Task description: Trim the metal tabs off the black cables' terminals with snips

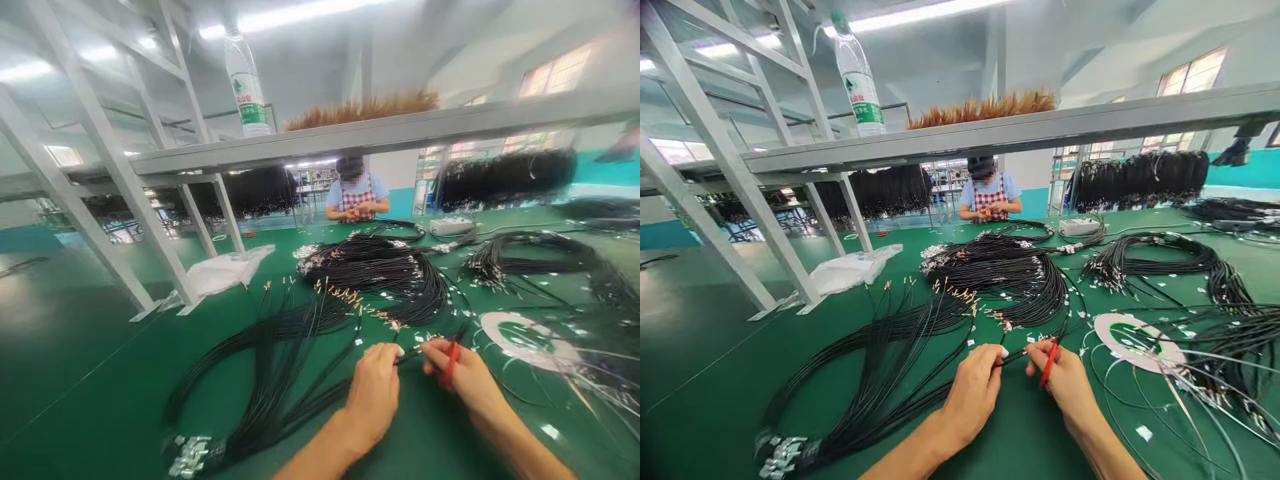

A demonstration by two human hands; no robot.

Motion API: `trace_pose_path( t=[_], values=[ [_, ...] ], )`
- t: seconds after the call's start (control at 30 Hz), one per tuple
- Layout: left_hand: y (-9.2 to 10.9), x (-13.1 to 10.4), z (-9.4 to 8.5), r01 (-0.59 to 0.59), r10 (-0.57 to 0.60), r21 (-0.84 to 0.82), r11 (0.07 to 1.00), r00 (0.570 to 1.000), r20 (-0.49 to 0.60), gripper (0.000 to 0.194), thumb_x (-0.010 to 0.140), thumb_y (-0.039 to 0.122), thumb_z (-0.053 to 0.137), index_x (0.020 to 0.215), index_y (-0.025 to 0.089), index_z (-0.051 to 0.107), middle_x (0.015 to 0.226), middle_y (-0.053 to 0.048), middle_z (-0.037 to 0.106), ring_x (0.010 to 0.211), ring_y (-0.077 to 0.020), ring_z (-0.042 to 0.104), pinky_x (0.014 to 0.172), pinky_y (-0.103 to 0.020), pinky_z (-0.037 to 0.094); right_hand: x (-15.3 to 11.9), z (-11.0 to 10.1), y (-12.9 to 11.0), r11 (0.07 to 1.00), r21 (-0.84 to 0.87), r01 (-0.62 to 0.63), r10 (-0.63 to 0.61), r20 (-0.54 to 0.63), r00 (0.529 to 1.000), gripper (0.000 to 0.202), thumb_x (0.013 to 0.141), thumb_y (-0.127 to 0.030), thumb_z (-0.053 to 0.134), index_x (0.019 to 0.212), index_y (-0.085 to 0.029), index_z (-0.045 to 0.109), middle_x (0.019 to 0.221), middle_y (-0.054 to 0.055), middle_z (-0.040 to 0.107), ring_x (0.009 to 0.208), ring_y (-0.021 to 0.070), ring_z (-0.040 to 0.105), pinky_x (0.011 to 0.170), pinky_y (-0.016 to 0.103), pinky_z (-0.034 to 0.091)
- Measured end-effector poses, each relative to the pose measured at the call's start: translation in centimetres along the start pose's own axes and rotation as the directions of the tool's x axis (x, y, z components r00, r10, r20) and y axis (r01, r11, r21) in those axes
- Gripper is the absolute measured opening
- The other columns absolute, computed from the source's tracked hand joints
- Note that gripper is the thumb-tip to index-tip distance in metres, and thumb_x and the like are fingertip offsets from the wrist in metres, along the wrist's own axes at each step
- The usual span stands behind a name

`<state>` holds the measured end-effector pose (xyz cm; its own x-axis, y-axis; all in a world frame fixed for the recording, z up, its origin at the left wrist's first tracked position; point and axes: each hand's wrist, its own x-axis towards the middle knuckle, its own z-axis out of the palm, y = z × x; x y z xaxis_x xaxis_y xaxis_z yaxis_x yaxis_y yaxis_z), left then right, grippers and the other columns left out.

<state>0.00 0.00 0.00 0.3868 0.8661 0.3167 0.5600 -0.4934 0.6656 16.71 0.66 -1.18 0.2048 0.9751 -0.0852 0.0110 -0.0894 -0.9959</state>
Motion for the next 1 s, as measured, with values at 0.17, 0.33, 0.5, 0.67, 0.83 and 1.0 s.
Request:
trace_pose_path(
  t=[0.17, 0.33, 0.5, 0.67, 0.83, 1.0],
  values=[
    [2.2, 0.3, -0.4, 0.114, -0.119, -0.335, 0.935, 0.993, 0.007, 0.011, 0.08, 0.017, 0.055, 0.089, 0.017, 0.059, 0.078, -0.001, 0.059, 0.068, -0.0129, 0.049, 0.064, -0.025, 0.037, -1.9, 0.2, -2.1, 0.995, 0.039, 0.095, -0.098, 0.096, 0.99, 0.033, 0.068, -0.05, 0.07, 0.066, -0.018, 0.063, 0.055, -0.002, 0.057, 0.049, 0.0103, 0.043, 0.044, 0.022, 0.029],
    [4.1, 0.0, -1.8, 0.004, -0.025, -0.352, 0.936, 0.998, -0.056, 0.029, 0.091, 0.024, 0.04, 0.069, 0.018, 0.059, 0.063, 0.002, 0.051, 0.061, -0.0108, 0.04, 0.06, -0.025, 0.029, -3.4, 0.0, -3.3, 0.976, 0.074, 0.203, -0.209, 0.082, 0.974, 0.029, 0.07, -0.049, 0.069, 0.077, -0.02, 0.068, 0.055, -0.002, 0.058, 0.044, 0.0093, 0.04, 0.039, 0.023, 0.029],
    [5.0, 0.1, -2.2, 0.304, -0.259, -0.667, 0.68, 0.951, 0.169, 0.029, 0.087, 0.032, 0.043, 0.064, 0.017, 0.049, 0.051, 0.005, 0.036, 0.05, -0.0088, 0.03, 0.051, -0.025, 0.023, -4.4, 0.4, -3.7, 0.916, -0.016, 0.401, -0.401, -0.001, 0.916, 0.023, 0.069, -0.044, 0.07, 0.075, -0.022, 0.07, 0.064, 0.002, 0.064, 0.051, 0.0142, 0.053, 0.045, 0.024, 0.043],
    [4.9, 0.6, -3.2, 0.505, -0.16, -0.844, 0.184, 0.862, 0.481, 0.019, 0.08, 0.031, 0.052, 0.068, 0.016, 0.049, 0.044, 0.009, 0.025, 0.045, -0.0065, 0.012, 0.047, -0.023, 0.011, -4.3, 0.6, -3.6, 0.918, -0.019, 0.396, -0.395, 0.026, 0.918, 0.021, 0.072, -0.043, 0.068, 0.074, -0.022, 0.069, 0.065, 0.002, 0.064, 0.053, 0.0154, 0.054, 0.04, 0.024, 0.04],
    [4.2, 0.9, -4.1, 0.563, -0.015, -0.825, 0.045, 0.827, 0.563, 0.019, 0.08, 0.029, 0.053, 0.069, 0.016, 0.047, 0.044, 0.01, 0.021, 0.044, -0.0063, 0.01, 0.046, -0.023, 0.01, -4.1, 0.9, -3.6, 0.902, -0.024, 0.431, -0.427, 0.094, 0.899, 0.023, 0.076, -0.042, 0.065, 0.063, -0.022, 0.063, 0.063, 0.001, 0.064, 0.062, 0.0182, 0.059, 0.053, 0.025, 0.047],
    [4.1, 0.7, -3.8, 0.408, -0.248, -0.727, 0.552, 0.913, 0.324, 0.026, 0.086, 0.04, 0.047, 0.072, 0.018, 0.045, 0.049, 0.007, 0.039, 0.045, -0.0071, 0.03, 0.048, -0.023, 0.022, -4.3, 1.0, -2.7, 0.899, -0.126, 0.42, -0.41, 0.098, 0.907, 0.022, 0.079, -0.044, 0.061, 0.075, -0.022, 0.065, 0.062, -0.002, 0.058, 0.044, 0.0106, 0.045, 0.04, 0.023, 0.038]
  ],
)
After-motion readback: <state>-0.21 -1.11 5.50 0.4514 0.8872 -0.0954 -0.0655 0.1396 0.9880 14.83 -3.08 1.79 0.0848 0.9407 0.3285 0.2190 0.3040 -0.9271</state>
